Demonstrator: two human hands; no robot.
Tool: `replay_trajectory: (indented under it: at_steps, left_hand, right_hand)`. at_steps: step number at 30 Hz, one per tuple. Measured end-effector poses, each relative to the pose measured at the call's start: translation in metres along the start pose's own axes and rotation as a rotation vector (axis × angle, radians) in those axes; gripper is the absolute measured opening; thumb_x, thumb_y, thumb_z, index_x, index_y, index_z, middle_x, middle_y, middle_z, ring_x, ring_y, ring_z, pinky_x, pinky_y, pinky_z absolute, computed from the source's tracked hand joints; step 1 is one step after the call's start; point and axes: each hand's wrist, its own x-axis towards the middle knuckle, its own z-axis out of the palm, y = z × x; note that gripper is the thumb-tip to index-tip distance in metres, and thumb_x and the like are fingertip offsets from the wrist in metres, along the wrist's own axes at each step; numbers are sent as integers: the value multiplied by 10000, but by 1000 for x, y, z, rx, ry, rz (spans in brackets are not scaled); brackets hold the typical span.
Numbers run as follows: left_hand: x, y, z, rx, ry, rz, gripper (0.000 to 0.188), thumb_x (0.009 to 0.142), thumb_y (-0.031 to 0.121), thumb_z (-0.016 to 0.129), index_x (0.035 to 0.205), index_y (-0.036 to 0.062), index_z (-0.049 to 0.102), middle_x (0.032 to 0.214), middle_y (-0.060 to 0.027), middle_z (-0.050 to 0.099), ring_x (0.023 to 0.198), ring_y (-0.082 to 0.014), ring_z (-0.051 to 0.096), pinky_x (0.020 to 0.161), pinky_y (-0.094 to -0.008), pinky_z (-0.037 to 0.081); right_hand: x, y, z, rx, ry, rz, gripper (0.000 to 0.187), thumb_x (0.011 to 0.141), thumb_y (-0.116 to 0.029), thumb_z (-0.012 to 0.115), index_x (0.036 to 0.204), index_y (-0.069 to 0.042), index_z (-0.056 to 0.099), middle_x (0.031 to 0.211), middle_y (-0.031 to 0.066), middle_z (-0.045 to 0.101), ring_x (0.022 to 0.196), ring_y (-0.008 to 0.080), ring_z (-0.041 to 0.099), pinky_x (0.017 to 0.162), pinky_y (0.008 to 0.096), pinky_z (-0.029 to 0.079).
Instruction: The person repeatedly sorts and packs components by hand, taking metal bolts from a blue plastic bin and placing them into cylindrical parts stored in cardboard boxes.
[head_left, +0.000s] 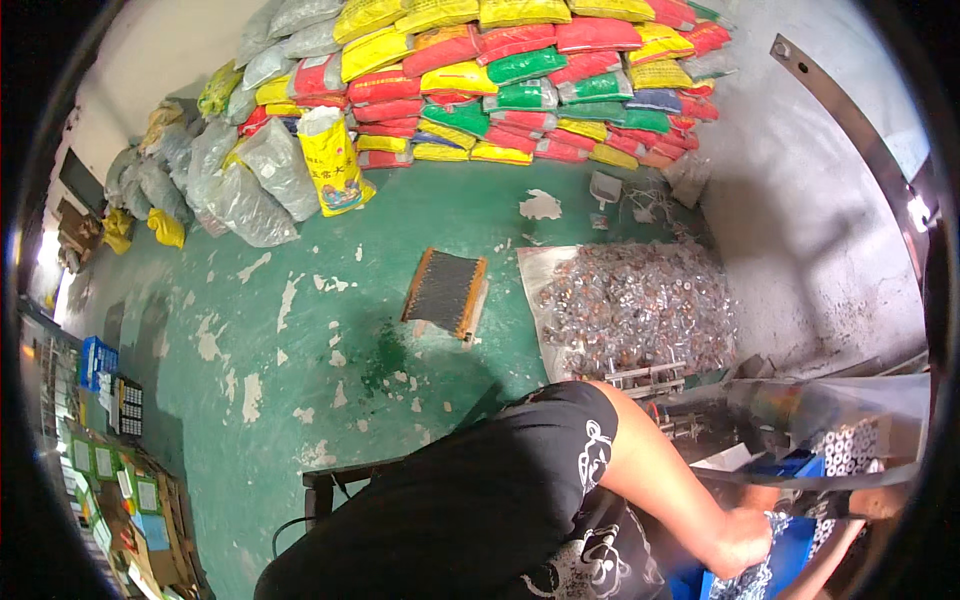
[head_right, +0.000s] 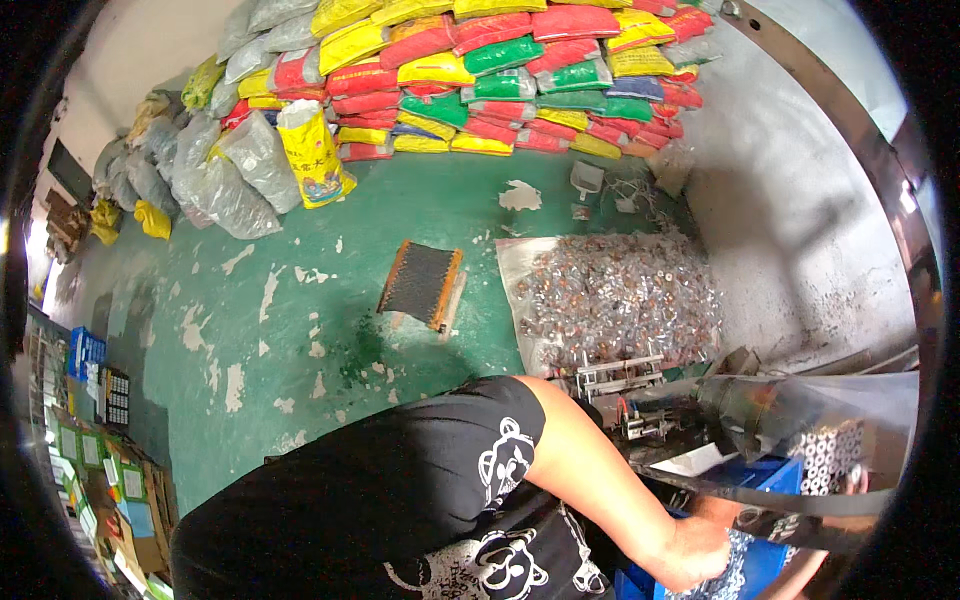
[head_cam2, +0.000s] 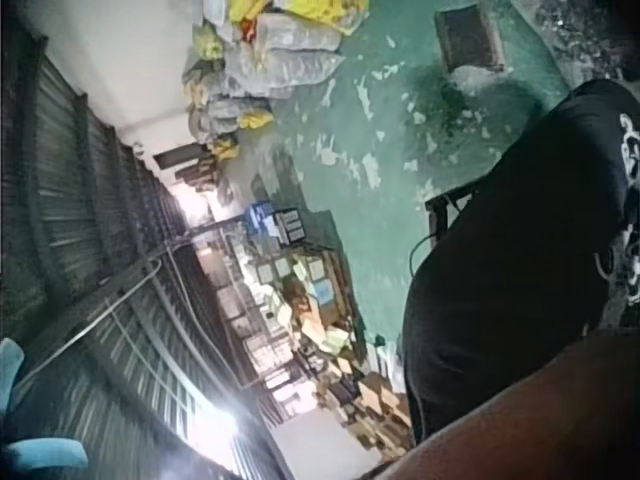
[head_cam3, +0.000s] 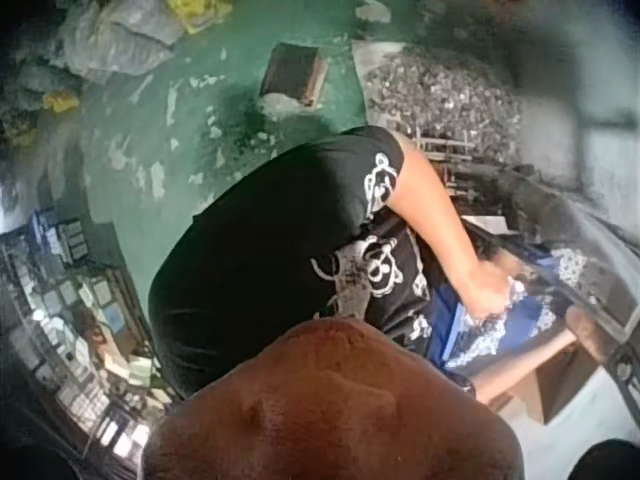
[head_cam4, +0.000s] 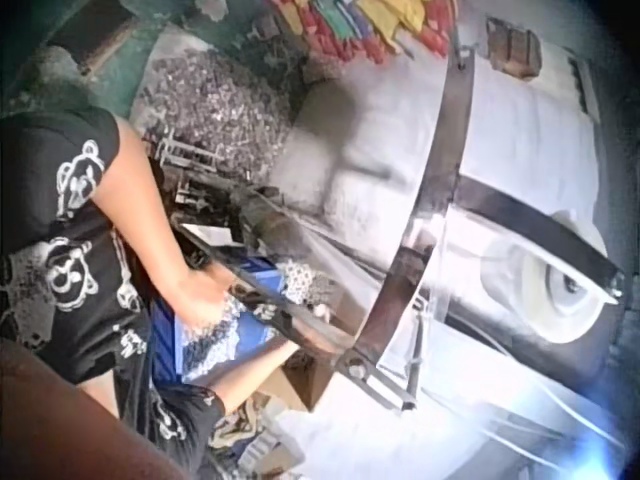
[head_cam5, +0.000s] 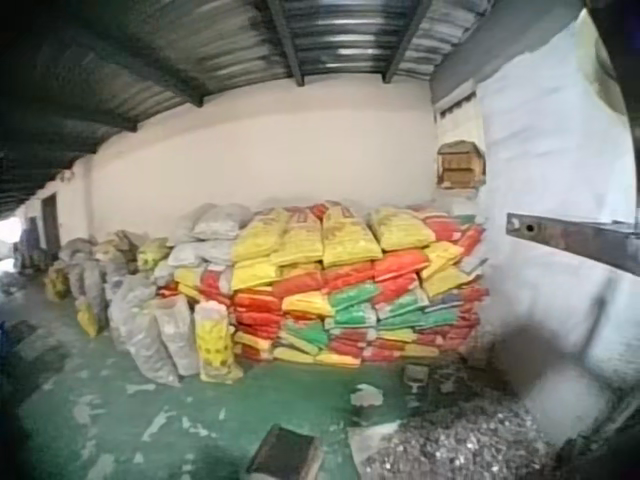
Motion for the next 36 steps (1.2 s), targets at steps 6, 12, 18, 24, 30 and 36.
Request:
replay_trajectory:
  at_steps: [6, 12, 18, 24, 30, 36]
  left_hand:
    - [2, -4, 7, 51, -13, -20, 118, 556, 124, 634, 602, 19, 660, 626, -208, 626, 608, -374, 638, 574, -464, 523]
    - [-1, -4, 3, 102, 10, -7, 122, 559, 131, 629, 608, 25, 665, 642, -210, 632, 625, -372, 642, 584, -459, 525]
    - [-8, -11, -6, 64, -43, -44, 113, 600, 121, 604, 625, 32, 669, 633, -207, 624, 623, -369, 645, 570, -471, 526]
    - [-14, -11, -16, 43, -69, -45, 165, 700, 148, 584, 734, 4, 656, 702, -219, 622, 650, -338, 639, 584, -431, 515]
    - [2, 28, -38, 92, -120, 20, 196, 743, 92, 572, 876, -13, 670, 773, -162, 629, 712, -290, 627, 665, -343, 492]
    - [0, 46, -14, 138, -140, 97, 216, 871, 130, 600, 974, -41, 683, 867, -158, 700, 772, -237, 656, 729, -332, 516]
  right_hand:
    - [35, -38, 54, 288, -213, 128, 371, 869, -139, 599, 1203, 0, 520, 1227, 100, 538, 1039, 176, 508, 902, 289, 415]
    - [27, -29, 85, 351, -77, 233, 388, 900, -160, 590, 1259, -41, 507, 1087, 59, 561, 941, 161, 532, 777, 283, 461]
    - [-123, -77, 35, 148, -60, 466, 292, 884, -84, 572, 1166, -13, 554, 818, 86, 612, 528, 149, 568, 468, 299, 477]
    - [-256, -103, 16, -542, -520, 482, 709, 672, -256, 774, 1270, 8, 501, 1207, 235, 567, 1124, 376, 533, 959, 424, 431]
    - [-284, -72, 43, -357, -265, 503, 420, 768, -165, 682, 1161, -52, 588, 1108, 199, 618, 1039, 335, 583, 898, 449, 456]
    - [-297, -63, 15, -477, -174, 446, 315, 630, -158, 755, 909, -31, 682, 916, 207, 654, 864, 366, 612, 751, 475, 502]
